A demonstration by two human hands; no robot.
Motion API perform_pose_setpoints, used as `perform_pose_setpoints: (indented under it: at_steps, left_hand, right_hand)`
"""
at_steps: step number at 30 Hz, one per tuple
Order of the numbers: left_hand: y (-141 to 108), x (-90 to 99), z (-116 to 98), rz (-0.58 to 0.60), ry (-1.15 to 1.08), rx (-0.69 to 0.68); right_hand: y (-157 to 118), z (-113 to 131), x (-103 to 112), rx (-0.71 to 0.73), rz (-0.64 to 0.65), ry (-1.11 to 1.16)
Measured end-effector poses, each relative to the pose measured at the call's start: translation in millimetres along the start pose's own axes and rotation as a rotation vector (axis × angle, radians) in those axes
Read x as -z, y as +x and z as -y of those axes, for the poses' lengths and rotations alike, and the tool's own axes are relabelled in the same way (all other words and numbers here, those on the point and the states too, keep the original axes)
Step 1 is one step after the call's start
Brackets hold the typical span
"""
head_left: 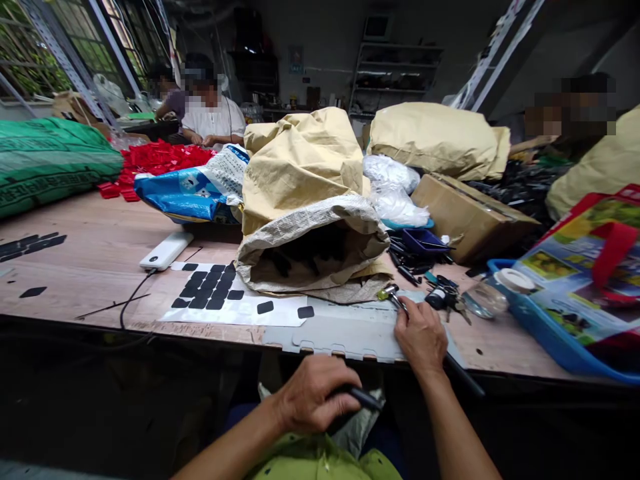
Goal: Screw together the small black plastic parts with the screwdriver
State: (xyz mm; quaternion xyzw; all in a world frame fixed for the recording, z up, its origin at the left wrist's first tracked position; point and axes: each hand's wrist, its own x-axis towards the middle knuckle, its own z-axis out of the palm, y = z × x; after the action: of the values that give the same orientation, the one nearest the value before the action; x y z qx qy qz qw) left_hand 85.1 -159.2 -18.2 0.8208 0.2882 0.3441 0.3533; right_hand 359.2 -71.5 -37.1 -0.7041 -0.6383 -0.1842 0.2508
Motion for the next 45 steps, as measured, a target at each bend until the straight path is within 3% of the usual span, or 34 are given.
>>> perform_pose_setpoints:
  at_steps: [2, 6, 8, 10, 12, 15, 17, 19, 21, 23, 27, 32, 36, 38, 41, 45]
  left_hand:
    - [-16, -28.1, 13, 0.093, -0.009, 0.198]
    - [-35, -68.9, 59, 0.196, -0.045, 0.861]
    - [-37, -74.2, 70, 0.288, -0.010, 0.971]
    - [-35, -67.8, 63, 0.380, 0.065, 0.932]
    - [-27, -49.7, 41, 0.462, 0.119, 0.800]
    - [-2, -3.2, 3, 0.529, -0.007, 0.532]
    - [20, 36.7, -5, 0.423, -0.141, 0.429]
    - [40, 78.0, 8, 0.058, 0.043, 0.424]
    - [55, 114.3, 34, -0.294, 0.427, 0.469]
    - [64, 140.3, 63, -0.350, 0.754, 0.570]
    - [71, 158.3, 93, -0.179, 0.962, 0.722]
    - [76, 155.7, 91, -0.095, 0.982, 0.764]
    - [75, 145.3, 80, -0.144, 0.937, 0.664]
    - [75, 128.6, 70, -0.153, 0.826, 0.528]
    - [78, 89.8, 51, -0.072, 0.587, 0.295]
    - [83, 43.6, 45, -0.030, 0.461, 0.196]
  right_hand:
    - [0, 0, 0, -0.003, 0.006, 0.003]
    - [1, 2, 2, -0.007, 0.021, 0.003]
    - [1, 3, 3, -0.011, 0.023, -0.006]
    - [1, 3, 4, -0.015, 0.026, -0.016]
    - [1, 4, 5, -0.016, 0.025, -0.025]
    - [1, 4, 5, -0.015, 0.023, -0.035]
    - [1, 4, 5, -0.014, 0.021, -0.037]
    - [0, 4, 4, -0.016, 0.023, -0.036]
    - [0, 3, 4, -0.022, 0.028, -0.035]
    - [0, 3, 4, -0.029, 0.033, -0.030]
    - [0, 3, 3, -0.028, 0.038, -0.007]
    - [0, 3, 3, -0.034, 0.042, 0.010]
    - [0, 6, 8, -0.046, 0.065, 0.019]
    - [1, 8, 10, -0.054, 0.081, 0.019]
    - [1, 9, 12, -0.060, 0.097, 0.014]
    - [0, 9, 13, -0.069, 0.101, 0.017]
